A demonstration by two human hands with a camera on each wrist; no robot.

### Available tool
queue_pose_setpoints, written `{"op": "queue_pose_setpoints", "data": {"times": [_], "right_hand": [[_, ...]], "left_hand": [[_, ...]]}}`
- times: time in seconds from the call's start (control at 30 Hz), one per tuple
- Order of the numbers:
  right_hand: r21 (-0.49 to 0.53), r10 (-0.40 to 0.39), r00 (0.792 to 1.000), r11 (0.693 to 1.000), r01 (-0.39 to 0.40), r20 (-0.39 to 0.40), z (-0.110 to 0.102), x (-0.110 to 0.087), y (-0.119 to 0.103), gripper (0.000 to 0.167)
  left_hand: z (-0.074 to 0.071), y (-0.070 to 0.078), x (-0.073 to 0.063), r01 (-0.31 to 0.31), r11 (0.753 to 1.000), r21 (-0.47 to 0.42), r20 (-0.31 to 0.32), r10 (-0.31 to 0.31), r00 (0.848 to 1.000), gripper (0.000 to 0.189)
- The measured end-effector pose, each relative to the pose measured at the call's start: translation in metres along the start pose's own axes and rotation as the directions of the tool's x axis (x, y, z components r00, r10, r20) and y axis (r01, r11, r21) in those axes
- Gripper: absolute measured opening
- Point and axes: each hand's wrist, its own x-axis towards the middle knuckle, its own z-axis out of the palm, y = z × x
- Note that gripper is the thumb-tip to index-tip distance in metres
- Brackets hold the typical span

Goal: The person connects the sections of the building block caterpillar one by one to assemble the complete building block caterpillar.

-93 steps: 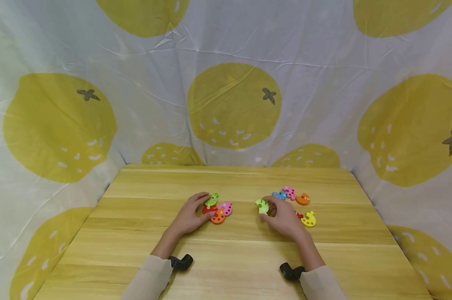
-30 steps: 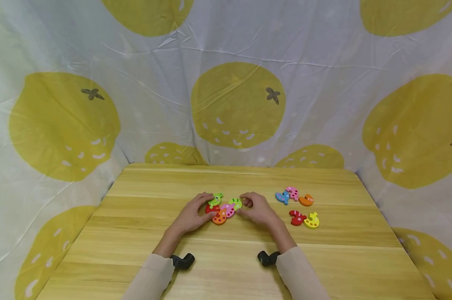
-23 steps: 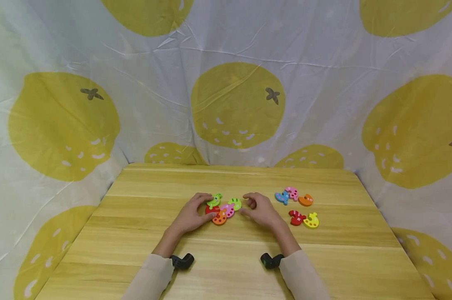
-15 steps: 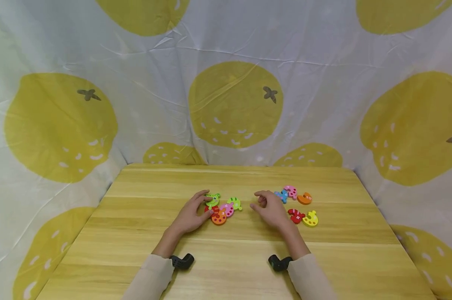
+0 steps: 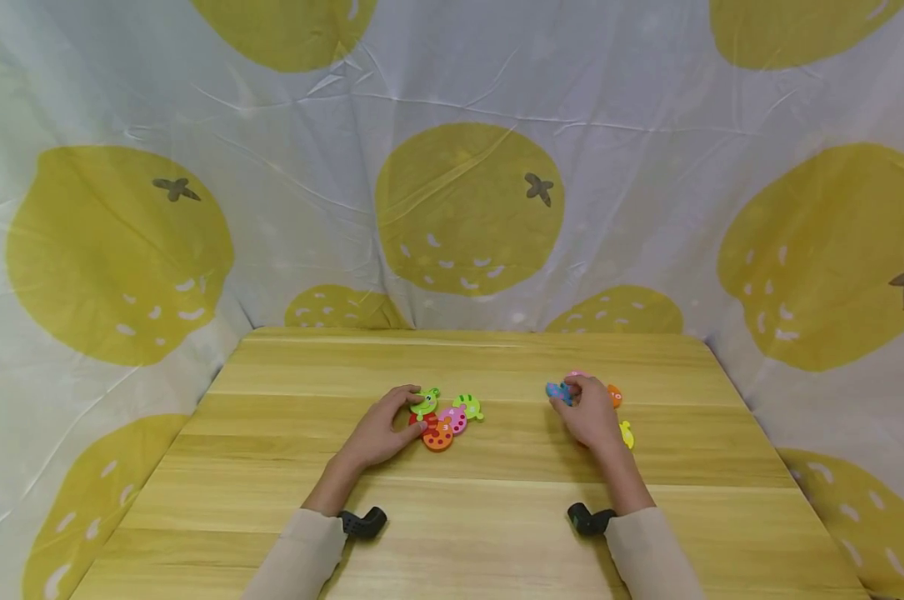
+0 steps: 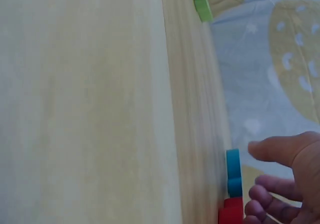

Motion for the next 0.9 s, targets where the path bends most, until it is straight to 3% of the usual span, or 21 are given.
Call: {"op": "queue_pose_setpoints", "data": {"times": [0.23, 0.47, 0.57, 0.73, 0.9], "right_hand": [[-0.063, 0.046, 0.999, 0.997, -0.046, -0.004, -0.002, 0.0, 0.01, 0.043], [-0.042, -0.03, 1.0, 0.999, 0.03, 0.008, 0.0, 0.0, 0.01, 0.029], [-0.026, -0.059, 0.997, 0.998, 0.06, 0.048, 0.002, 0.0, 0.006, 0.033], [0.002, -0.077, 0.986, 0.997, 0.077, 0.149, 0.006, 0.0, 0.0, 0.054], [-0.006, -0.094, 0.977, 0.995, 0.097, 0.192, 0.01, 0.002, -0.008, 0.064]], "left_hand": [[0.002, 0.0, -0.001, -0.012, 1.0, 0.007, 0.004, 0.012, 1.0, 0.045], [0.0, 0.002, -0.001, -0.023, 1.0, 0.007, 0.0, 0.023, 1.0, 0.045], [-0.001, 0.002, -0.001, -0.03, 1.0, 0.001, -0.007, 0.03, 1.0, 0.044], [-0.002, 0.001, -0.001, -0.026, 1.0, -0.006, -0.003, 0.026, 1.0, 0.045], [-0.002, 0.0, 0.0, -0.026, 1.0, -0.002, -0.018, 0.026, 0.999, 0.045]]}}
